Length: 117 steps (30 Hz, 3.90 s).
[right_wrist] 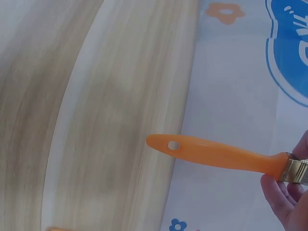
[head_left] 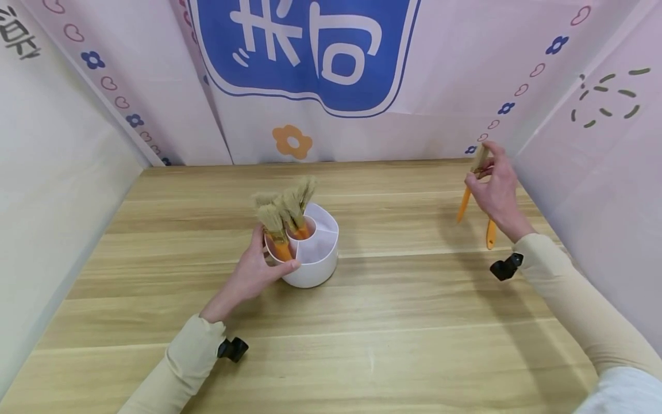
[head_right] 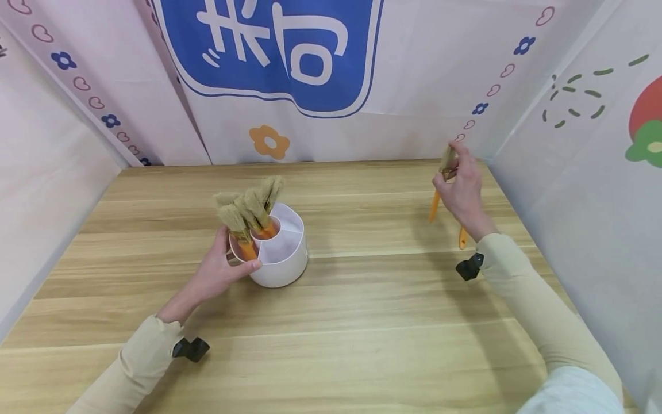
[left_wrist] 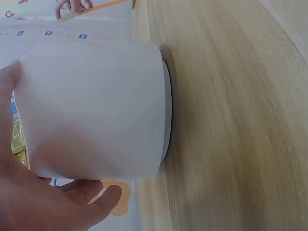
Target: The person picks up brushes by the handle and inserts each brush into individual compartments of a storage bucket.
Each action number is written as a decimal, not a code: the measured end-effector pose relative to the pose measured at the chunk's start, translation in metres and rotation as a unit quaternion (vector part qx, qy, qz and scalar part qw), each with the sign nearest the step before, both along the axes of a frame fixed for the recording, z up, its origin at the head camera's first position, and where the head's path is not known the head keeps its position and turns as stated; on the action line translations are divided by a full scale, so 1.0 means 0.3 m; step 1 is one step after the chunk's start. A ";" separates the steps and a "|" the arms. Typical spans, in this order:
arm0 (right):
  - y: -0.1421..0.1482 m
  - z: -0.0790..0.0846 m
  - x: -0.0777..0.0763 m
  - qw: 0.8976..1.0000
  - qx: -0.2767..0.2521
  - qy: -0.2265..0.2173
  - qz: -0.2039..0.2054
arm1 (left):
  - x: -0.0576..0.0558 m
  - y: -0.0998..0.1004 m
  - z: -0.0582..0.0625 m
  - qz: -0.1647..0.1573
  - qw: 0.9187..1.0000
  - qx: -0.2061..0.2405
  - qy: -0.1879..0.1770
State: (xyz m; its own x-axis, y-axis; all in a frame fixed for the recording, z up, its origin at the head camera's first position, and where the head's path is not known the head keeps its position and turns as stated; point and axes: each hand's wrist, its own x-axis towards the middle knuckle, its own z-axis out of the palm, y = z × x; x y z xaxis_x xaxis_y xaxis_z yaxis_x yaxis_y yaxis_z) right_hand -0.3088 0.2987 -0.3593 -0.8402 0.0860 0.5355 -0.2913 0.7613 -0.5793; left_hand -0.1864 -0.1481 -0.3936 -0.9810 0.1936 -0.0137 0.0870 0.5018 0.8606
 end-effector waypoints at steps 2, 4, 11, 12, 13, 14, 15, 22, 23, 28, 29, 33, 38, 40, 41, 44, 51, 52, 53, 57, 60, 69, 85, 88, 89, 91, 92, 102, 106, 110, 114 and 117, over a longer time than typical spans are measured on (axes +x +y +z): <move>-0.016 0.005 0.007 1.000 -0.006 0.008 0.011 | 0.000 -0.001 0.000 0.000 1.000 0.001 0.001; -0.031 0.008 0.011 0.999 -0.009 0.023 0.021 | 0.001 -0.001 0.001 -0.001 1.000 0.001 0.002; -0.080 0.014 0.036 0.997 -0.017 0.047 0.052 | 0.002 -0.001 0.004 -0.002 1.000 0.001 -0.001; -0.086 0.015 0.040 0.997 -0.017 0.047 0.057 | 0.002 -0.001 0.005 -0.003 1.000 0.002 -0.001; -0.093 0.017 0.044 0.997 -0.018 0.048 0.063 | 0.002 -0.001 0.005 -0.003 1.000 0.003 -0.001; -0.099 0.019 0.047 0.996 -0.019 0.049 0.067 | 0.002 -0.001 0.005 -0.004 1.000 0.004 0.000; -0.105 0.020 0.050 0.996 -0.018 0.052 0.072 | 0.002 -0.002 0.005 -0.004 1.000 0.005 0.001; -0.137 0.020 0.065 0.993 -0.016 0.070 0.091 | 0.001 -0.003 0.001 -0.008 1.000 0.009 0.006; -0.141 0.020 0.066 0.993 -0.017 0.071 0.094 | 0.001 -0.003 0.001 -0.008 1.000 0.008 0.005; -0.159 0.021 0.073 0.992 -0.022 0.074 0.104 | 0.000 -0.002 0.001 -0.008 1.000 0.006 0.002; -0.163 0.022 0.075 0.991 -0.024 0.073 0.106 | 0.001 -0.002 0.001 -0.008 1.000 0.005 0.002; -0.184 0.027 0.086 0.990 -0.023 0.071 0.116 | 0.002 -0.003 0.003 -0.007 1.000 0.008 0.003; -0.213 0.035 0.098 0.988 -0.017 0.070 0.136 | 0.003 -0.003 0.007 -0.007 1.000 0.011 0.004; -0.224 0.036 0.101 0.987 -0.015 0.069 0.143 | 0.003 -0.003 0.006 -0.008 1.000 0.011 0.004; -0.228 0.037 0.102 0.987 -0.015 0.068 0.146 | 0.003 -0.003 0.006 -0.009 1.000 0.011 0.004; -0.244 0.039 0.107 0.986 -0.021 0.065 0.153 | 0.004 -0.002 0.006 -0.010 1.000 0.013 0.002; -0.277 0.048 0.122 0.982 -0.045 0.061 0.173 | 0.005 -0.001 0.002 -0.008 1.000 0.008 -0.001; -0.282 0.049 0.123 0.981 -0.047 0.060 0.176 | 0.005 -0.001 0.002 -0.006 1.000 0.005 0.000; -0.288 0.051 0.124 0.981 -0.050 0.058 0.179 | 0.004 -0.001 0.001 -0.005 1.000 0.005 0.002; -0.312 0.054 0.118 0.978 -0.058 0.059 0.189 | 0.003 0.000 0.002 0.000 1.000 -0.001 0.007; -0.333 0.056 0.114 0.977 -0.057 0.062 0.198 | 0.004 0.000 0.003 0.000 1.000 -0.003 0.004; -0.374 0.053 0.126 0.974 -0.055 0.055 0.214 | 0.014 -0.003 -0.006 -0.004 1.000 0.005 0.000; -0.430 0.071 0.140 0.965 -0.071 0.064 0.245 | 0.005 -0.002 0.003 0.000 1.000 -0.005 0.004; -0.442 0.074 0.144 0.963 -0.069 0.069 0.250 | 0.003 -0.002 0.000 0.003 1.000 -0.011 0.008; -0.445 0.076 0.146 0.963 -0.069 0.070 0.251 | 0.002 -0.002 -0.001 0.003 1.000 -0.013 0.010; -0.452 0.077 0.147 0.962 -0.069 0.069 0.254 | 0.001 -0.002 -0.003 0.004 1.000 -0.013 0.011; -0.455 0.077 0.147 0.962 -0.070 0.069 0.256 | 0.001 -0.002 -0.003 0.004 1.000 -0.011 0.011; -0.484 0.080 0.158 0.956 -0.084 0.068 0.273 | 0.009 -0.002 0.006 -0.002 1.000 0.008 0.002; -0.495 0.084 0.164 0.954 -0.085 0.068 0.278 | 0.007 -0.001 0.006 -0.003 1.000 0.007 0.005; -0.502 0.085 0.168 0.954 -0.084 0.067 0.282 | 0.005 -0.003 0.004 -0.002 1.000 0.008 0.007; -0.508 0.085 0.170 0.953 -0.082 0.064 0.284 | 0.008 -0.004 0.006 -0.003 1.000 0.010 0.004; -0.515 0.087 0.172 0.952 -0.084 0.065 0.287 | 0.009 -0.004 0.007 -0.004 1.000 0.011 0.004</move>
State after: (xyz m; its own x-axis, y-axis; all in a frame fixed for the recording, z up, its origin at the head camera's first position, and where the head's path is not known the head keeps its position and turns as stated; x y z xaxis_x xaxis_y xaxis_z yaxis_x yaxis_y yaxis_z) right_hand -0.2572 0.1443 -0.3332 -0.7023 -0.2745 0.6568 -0.7088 0.3549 -0.6096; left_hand -0.1837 -0.1492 -0.3915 -0.9794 0.2018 -0.0011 0.0982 0.4814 0.8710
